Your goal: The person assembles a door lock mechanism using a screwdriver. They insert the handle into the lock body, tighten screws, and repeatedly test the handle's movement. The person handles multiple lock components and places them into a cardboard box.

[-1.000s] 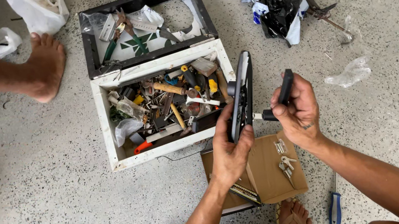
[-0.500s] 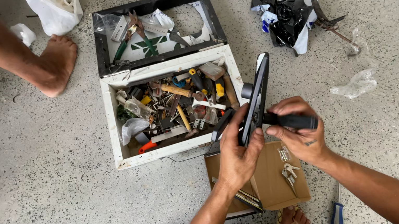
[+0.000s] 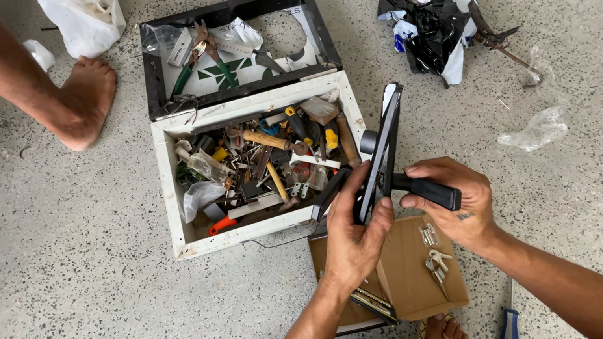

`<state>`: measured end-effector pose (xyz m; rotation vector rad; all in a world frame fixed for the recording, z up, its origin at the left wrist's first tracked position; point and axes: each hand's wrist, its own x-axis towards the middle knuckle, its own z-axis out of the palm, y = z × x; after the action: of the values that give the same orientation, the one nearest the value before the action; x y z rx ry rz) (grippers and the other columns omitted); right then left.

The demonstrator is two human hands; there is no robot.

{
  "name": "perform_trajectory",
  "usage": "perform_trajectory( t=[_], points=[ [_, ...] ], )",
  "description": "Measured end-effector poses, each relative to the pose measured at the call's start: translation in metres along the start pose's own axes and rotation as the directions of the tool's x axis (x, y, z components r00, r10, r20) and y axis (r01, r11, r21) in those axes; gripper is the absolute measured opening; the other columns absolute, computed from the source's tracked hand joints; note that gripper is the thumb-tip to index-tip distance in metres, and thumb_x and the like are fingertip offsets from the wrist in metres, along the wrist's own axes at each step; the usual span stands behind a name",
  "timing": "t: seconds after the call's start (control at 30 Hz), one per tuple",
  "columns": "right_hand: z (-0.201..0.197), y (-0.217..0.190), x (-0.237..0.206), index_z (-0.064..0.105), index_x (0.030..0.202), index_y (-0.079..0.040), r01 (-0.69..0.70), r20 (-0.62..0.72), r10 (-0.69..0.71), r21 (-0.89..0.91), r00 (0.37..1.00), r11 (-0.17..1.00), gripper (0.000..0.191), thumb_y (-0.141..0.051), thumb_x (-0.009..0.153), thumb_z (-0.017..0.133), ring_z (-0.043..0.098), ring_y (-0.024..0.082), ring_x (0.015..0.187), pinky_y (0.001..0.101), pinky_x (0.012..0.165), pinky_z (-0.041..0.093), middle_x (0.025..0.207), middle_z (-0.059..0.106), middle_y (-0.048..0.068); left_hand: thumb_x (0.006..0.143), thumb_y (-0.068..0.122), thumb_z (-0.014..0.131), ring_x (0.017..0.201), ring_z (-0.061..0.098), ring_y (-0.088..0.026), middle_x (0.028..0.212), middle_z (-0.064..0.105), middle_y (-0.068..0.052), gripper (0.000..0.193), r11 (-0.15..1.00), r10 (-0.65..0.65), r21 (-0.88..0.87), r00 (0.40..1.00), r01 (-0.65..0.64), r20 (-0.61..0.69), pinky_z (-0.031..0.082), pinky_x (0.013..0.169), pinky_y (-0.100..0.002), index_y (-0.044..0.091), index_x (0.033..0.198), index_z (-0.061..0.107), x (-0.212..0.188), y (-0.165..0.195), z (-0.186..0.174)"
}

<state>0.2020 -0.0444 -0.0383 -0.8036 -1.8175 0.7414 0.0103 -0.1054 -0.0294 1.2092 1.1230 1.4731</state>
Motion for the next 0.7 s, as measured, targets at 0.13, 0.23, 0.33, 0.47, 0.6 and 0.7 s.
perform_trajectory(
  t=[0.13,0.23,0.33,0.47,0.6,0.7],
  points=[
    [-0.006,-0.006,0.011,0.070,0.121,-0.004,-0.183,0.120,0.156,0.268,0.980,0.946,0.033,-0.004,0.089,0.078,0.075,0.023,0.104,0.0339,0.092,0.065,0.122,0.073,0.017,0.100,0.012,0.069,0.105,0.062,-0.010,0.121,0.066,-0.008,0.054,1.000,-0.006,-0.030,1.000,0.007,0.024,0.056,0.089,-0.027,0.002,0.149,0.049,0.001,0.001,-0.004],
    [-0.012,-0.015,0.029,0.067,0.131,0.003,-0.478,0.364,0.312,0.717,0.878,0.508,0.040,-0.009,0.094,0.072,0.077,0.027,0.090,0.0412,0.101,0.062,0.110,0.076,0.026,0.100,0.010,0.070,0.107,0.062,-0.012,0.122,0.064,-0.009,0.054,0.998,0.011,-0.058,0.996,-0.006,0.091,0.057,0.090,-0.029,0.005,0.149,0.050,0.007,0.005,-0.011],
    [-0.012,-0.025,0.041,0.061,0.130,0.002,-0.617,0.483,0.401,0.710,0.778,0.339,0.046,-0.020,0.091,0.070,0.076,0.024,0.093,0.0418,0.096,0.062,0.113,0.075,0.018,0.093,0.006,0.076,0.109,0.065,-0.020,0.124,0.063,-0.012,0.055,0.979,0.155,0.115,0.978,-0.171,0.137,0.057,0.092,-0.034,0.007,0.144,0.056,0.012,0.014,-0.021],
    [-0.002,-0.032,0.037,0.063,0.124,0.002,-0.677,0.414,0.546,0.561,0.728,0.476,0.036,-0.010,0.091,0.071,0.071,0.019,0.103,0.0409,0.091,0.063,0.113,0.072,0.009,0.085,0.004,0.081,0.110,0.066,-0.031,0.124,0.062,-0.016,0.057,0.913,0.159,0.334,0.958,-0.234,0.237,0.056,0.092,-0.039,0.009,0.138,0.060,0.010,0.025,-0.025],
    [0.004,-0.032,0.032,0.070,0.114,0.003,-0.658,0.368,0.546,0.468,0.752,0.590,0.025,-0.009,0.092,0.074,0.071,0.019,0.094,0.0380,0.085,0.063,0.104,0.075,0.011,0.085,0.007,0.079,0.102,0.067,-0.022,0.118,0.066,-0.012,0.062,0.973,0.042,0.212,0.970,-0.094,0.238,0.059,0.088,-0.036,0.009,0.143,0.057,0.005,0.019,-0.025],
    [0.007,-0.033,0.032,0.073,0.110,0.001,-0.623,0.339,0.524,0.475,0.781,0.622,0.020,-0.010,0.093,0.073,0.072,0.019,0.090,0.0355,0.083,0.063,0.101,0.076,0.011,0.090,0.011,0.074,0.087,0.068,-0.013,0.108,0.069,-0.006,0.061,0.973,-0.214,-0.041,0.952,0.228,0.220,0.061,0.079,-0.032,0.008,0.147,0.053,-0.001,0.003,-0.025]
  ],
)
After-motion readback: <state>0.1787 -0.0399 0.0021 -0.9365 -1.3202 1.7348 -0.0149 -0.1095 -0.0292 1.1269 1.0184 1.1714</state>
